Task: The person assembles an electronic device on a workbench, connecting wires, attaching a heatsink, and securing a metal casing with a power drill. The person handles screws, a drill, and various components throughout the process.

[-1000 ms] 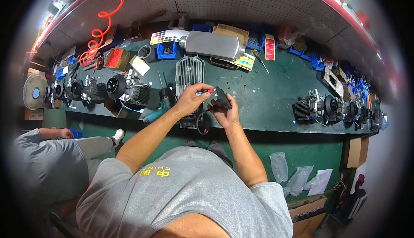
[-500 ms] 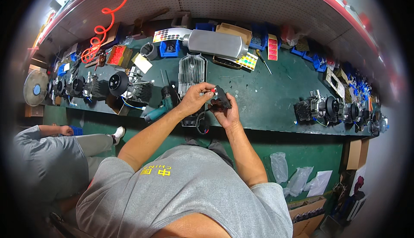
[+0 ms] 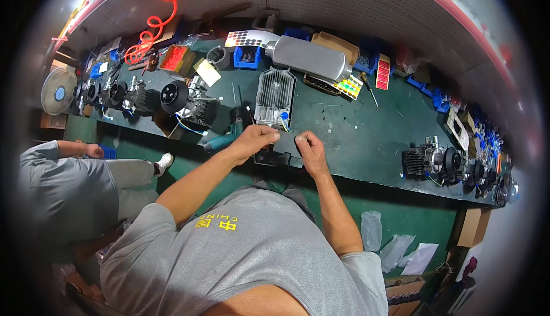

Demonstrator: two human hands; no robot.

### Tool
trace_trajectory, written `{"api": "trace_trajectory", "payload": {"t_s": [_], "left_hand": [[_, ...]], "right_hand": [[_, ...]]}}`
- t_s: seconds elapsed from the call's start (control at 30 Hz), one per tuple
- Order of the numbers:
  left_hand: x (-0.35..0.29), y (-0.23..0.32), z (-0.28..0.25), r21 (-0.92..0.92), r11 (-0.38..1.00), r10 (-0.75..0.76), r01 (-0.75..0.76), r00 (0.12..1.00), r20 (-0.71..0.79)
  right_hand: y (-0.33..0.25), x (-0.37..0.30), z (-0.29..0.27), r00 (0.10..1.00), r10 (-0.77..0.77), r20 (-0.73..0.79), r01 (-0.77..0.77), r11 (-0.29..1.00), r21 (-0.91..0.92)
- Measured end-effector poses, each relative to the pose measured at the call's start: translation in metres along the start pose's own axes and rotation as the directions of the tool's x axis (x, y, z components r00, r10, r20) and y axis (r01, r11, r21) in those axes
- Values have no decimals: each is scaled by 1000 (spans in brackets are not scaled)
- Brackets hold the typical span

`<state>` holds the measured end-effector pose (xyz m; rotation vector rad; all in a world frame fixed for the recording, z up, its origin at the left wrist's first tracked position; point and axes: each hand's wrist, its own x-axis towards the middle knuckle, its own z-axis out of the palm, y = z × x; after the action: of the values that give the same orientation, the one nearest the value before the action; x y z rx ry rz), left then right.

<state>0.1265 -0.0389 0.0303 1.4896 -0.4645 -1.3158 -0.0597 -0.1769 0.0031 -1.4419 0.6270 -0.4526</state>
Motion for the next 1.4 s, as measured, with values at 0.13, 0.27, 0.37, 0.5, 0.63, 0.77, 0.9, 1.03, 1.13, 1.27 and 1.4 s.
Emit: {"api": "trace_trajectory", "payload": {"t_s": [0.13,0.27,0.37,0.5,0.63,0.77,0.9,1.03,1.13,1.27,1.4], "left_hand": [[-11,-16,-5,-41,998,-41,40,999,-25],[-13,-20,-13,-151,989,3,-4,1000,-5],[-6,-29,-19,-117,993,-21,22,1000,14],[-4,-20,-29,-72,997,-12,13,1000,13],[41,-48,-60,-297,955,-145,-3,867,-477],[93,-96,-97,-585,811,-251,-15,894,-371],[97,-86,-100,-632,770,-165,-87,930,-328],[58,-60,-82,-453,877,23,-162,954,-298],[35,-59,-65,-224,947,204,-231,969,-140],[22,-54,-43,120,937,334,-328,942,-26],[7,-39,-29,207,897,408,-391,912,-43]], "right_hand": [[-11,-8,11,991,80,106,-70,993,-92],[-10,-8,16,987,3,162,47,953,-300],[-4,-8,22,982,-68,174,120,944,-306],[-15,-7,30,992,24,128,3,978,-209],[8,3,5,996,79,43,-68,974,-215],[19,15,-4,929,364,59,-369,915,164],[23,21,-3,877,459,139,-476,798,370],[32,25,1,848,457,268,-528,690,495],[36,27,9,821,473,319,-567,612,551],[46,31,14,801,479,359,-593,553,585],[49,31,20,796,494,350,-596,537,597]]}}
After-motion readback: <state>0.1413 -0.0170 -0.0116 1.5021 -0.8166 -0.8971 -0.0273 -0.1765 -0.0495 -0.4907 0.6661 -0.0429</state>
